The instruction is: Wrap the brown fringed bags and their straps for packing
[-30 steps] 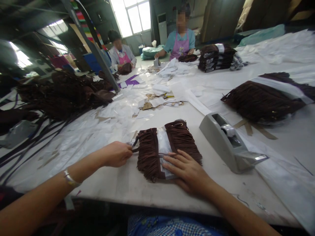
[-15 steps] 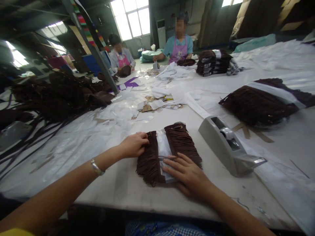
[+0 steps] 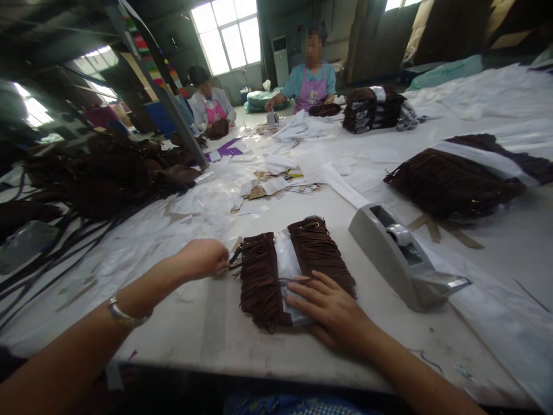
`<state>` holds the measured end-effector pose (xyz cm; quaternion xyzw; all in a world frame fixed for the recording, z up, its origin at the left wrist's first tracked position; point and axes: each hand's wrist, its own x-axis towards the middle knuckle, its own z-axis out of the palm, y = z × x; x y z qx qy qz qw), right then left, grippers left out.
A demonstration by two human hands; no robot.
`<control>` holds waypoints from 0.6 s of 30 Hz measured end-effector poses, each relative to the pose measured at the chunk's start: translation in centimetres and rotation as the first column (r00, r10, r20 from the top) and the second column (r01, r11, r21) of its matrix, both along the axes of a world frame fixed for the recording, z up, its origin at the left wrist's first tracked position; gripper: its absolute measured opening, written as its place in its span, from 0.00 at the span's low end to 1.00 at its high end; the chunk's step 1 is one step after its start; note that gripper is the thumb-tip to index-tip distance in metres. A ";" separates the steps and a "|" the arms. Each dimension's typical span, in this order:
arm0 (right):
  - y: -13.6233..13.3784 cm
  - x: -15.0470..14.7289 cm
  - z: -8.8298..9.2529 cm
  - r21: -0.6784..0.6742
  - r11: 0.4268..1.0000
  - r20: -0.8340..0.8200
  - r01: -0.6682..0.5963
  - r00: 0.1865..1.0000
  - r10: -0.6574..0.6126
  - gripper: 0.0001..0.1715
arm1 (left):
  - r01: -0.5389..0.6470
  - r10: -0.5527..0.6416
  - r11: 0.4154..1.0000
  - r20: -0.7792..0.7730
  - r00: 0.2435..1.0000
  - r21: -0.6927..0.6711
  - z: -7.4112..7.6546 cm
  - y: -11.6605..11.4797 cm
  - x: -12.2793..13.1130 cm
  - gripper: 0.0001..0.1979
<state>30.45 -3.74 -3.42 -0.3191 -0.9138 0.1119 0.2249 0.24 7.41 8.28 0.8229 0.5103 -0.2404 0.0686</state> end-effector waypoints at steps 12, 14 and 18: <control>0.0 0.1 0.2 -0.001 1.000 0.010 -0.006 1.000 0.006 0.31 | 0.351 -0.385 0.922 0.285 0.878 0.162 -4.8 1.1 -1.1 0.18; 0.0 0.1 0.2 -0.002 1.000 0.003 -0.007 1.000 0.007 0.31 | 0.318 -0.343 0.939 0.249 0.906 0.134 -4.1 0.4 -2.9 0.19; 0.0 0.1 0.2 0.002 1.000 -0.012 -0.005 1.000 0.005 0.30 | 0.220 -0.226 0.974 0.125 0.966 0.056 -2.4 -0.7 -4.8 0.13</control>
